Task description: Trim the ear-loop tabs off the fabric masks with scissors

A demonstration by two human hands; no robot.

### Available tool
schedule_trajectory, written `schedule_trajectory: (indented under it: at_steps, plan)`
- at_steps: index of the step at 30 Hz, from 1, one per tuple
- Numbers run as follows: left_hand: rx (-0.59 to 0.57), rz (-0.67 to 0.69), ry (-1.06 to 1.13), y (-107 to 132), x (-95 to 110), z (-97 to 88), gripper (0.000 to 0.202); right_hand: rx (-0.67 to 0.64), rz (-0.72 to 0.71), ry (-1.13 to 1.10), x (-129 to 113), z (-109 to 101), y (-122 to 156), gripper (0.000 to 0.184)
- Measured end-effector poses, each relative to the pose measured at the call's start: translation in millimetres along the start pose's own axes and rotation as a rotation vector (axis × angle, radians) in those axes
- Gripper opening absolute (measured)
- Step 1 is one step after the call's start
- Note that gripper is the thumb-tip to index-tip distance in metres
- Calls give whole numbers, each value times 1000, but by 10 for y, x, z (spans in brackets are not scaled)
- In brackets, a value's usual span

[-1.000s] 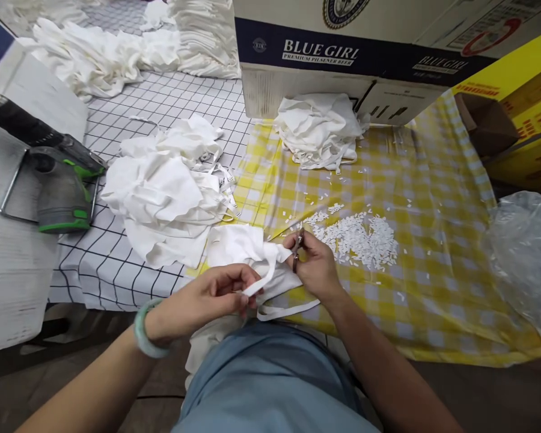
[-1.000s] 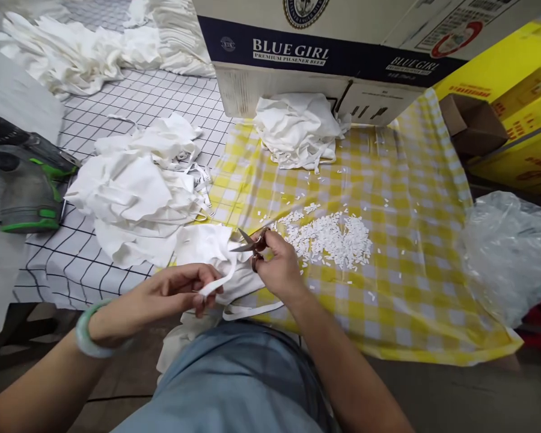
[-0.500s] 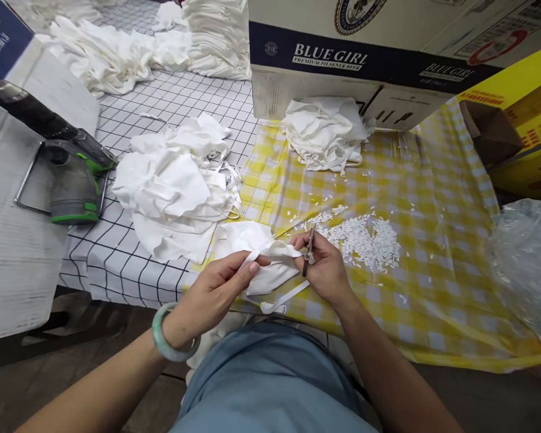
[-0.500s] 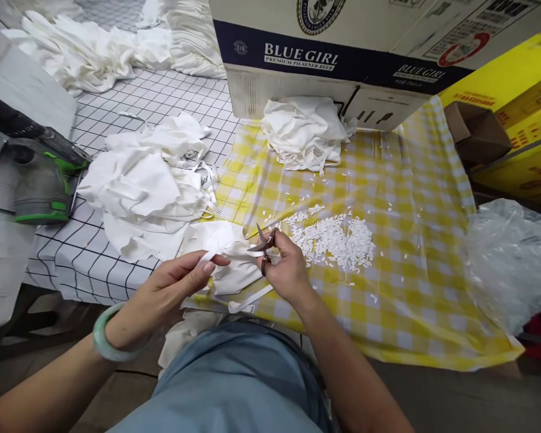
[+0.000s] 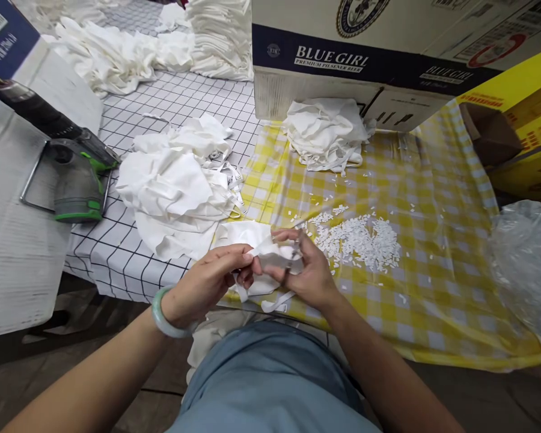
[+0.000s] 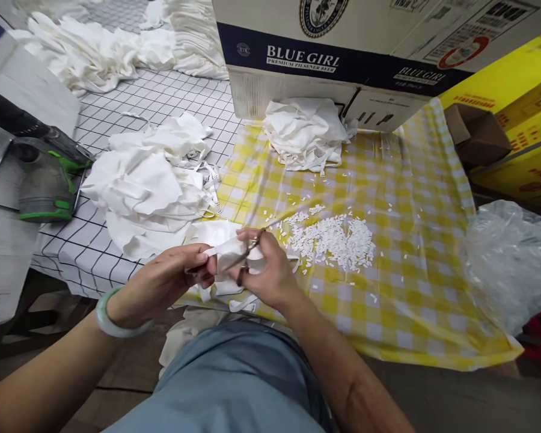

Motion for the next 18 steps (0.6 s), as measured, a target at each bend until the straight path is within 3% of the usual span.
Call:
schedule_trajectory:
  at_steps: [3, 5, 8, 10, 12, 18]
  plan:
    - [-72, -63, -18, 26, 65, -65, 31, -4, 37, 85, 21, 98, -95, 18]
    - [7, -50, -175, 36, 102, -154, 23, -47, 151, -9, 28, 123, -159, 9]
    - [176, 124, -457, 68, 213, -214, 26, -140, 354, -214, -3, 141, -226, 14]
    - [161, 234, -553, 85, 258, -137, 29, -193, 422, -300, -52, 153, -266, 17]
    - [128, 300, -638, 81, 265, -47, 28, -232, 446, -301, -89, 163, -304, 19]
    - [230, 627, -1025, 45, 336, 28, 15, -299, 476, -164, -57, 72, -373, 25]
Point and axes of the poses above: each hand's wrist, its own y-axis away from the middle knuckle, its own z-axis out of the palm, x = y × z, the point moved 5 cm from there along -y, towards the middle knuckle, and after that the axes turned 3 degrees about x, right-handed, at the moved point
